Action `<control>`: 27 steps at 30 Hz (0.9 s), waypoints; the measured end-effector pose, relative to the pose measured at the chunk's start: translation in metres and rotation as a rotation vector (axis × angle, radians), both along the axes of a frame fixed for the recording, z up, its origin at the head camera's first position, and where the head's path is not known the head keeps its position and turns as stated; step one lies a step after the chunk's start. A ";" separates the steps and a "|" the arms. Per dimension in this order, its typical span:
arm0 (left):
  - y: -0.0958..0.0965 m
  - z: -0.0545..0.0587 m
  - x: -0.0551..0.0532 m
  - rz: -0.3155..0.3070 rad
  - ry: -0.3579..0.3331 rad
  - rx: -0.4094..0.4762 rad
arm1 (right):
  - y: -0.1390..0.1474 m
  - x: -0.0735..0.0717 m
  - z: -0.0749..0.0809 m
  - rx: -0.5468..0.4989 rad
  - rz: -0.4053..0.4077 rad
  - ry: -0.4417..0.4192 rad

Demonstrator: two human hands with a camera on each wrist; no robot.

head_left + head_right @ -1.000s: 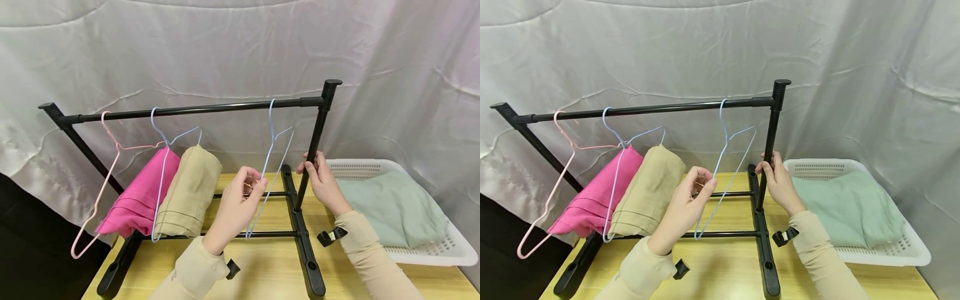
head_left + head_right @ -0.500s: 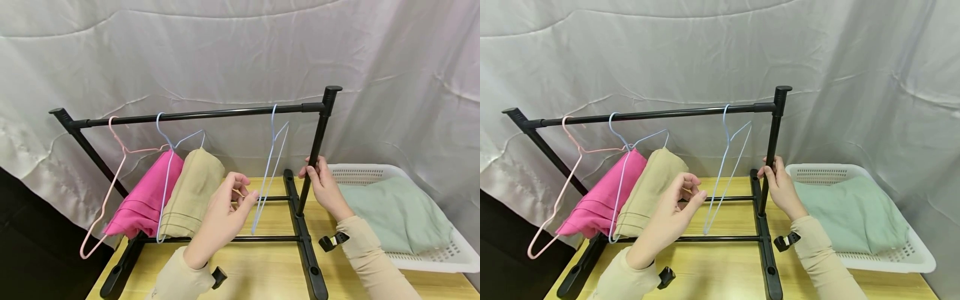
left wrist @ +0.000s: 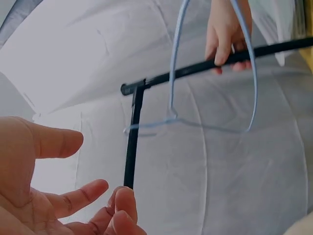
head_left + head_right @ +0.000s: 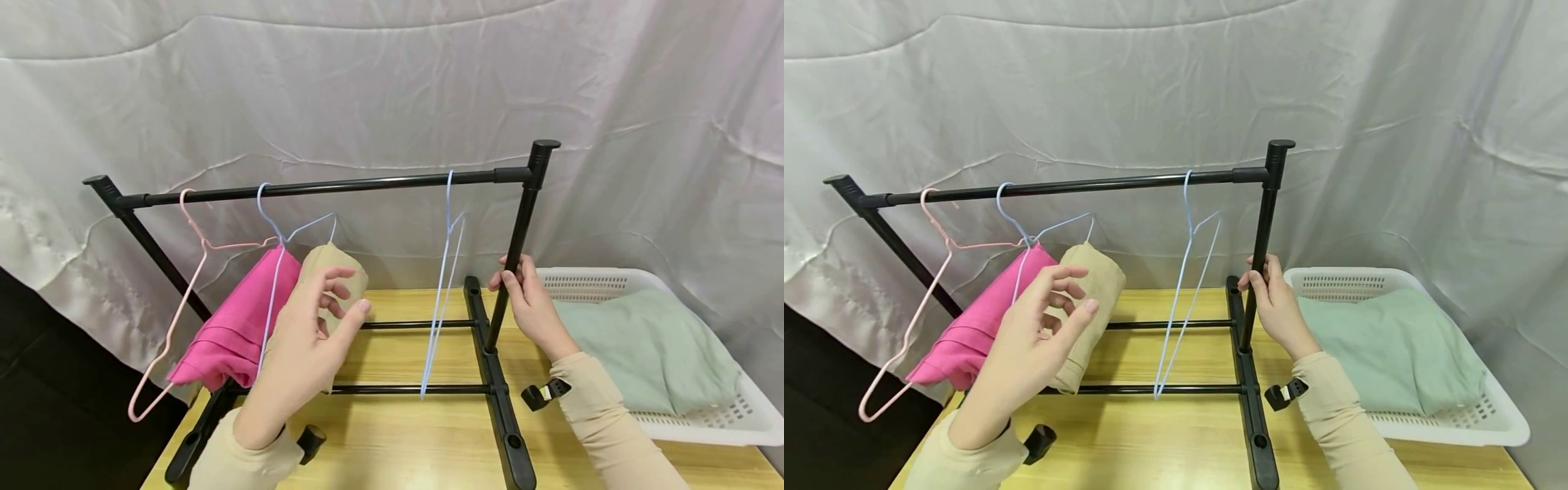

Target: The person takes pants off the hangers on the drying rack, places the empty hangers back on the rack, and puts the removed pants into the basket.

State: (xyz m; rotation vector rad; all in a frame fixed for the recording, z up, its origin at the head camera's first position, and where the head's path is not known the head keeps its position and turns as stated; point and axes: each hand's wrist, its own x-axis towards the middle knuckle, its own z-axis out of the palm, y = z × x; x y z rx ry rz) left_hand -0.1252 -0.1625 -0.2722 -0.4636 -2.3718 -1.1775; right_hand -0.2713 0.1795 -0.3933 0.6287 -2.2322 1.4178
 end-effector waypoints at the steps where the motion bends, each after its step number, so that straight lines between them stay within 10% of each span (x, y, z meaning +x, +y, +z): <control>1: -0.004 0.001 0.000 0.025 0.016 -0.018 | 0.000 0.000 0.000 0.001 -0.001 -0.001; 13: -0.045 -0.001 -0.009 0.302 0.103 -0.074 | 0.000 -0.001 0.000 0.006 -0.005 0.000; 27: -0.076 -0.027 -0.024 0.389 -0.035 -0.071 | -0.001 -0.001 0.000 0.013 -0.016 -0.008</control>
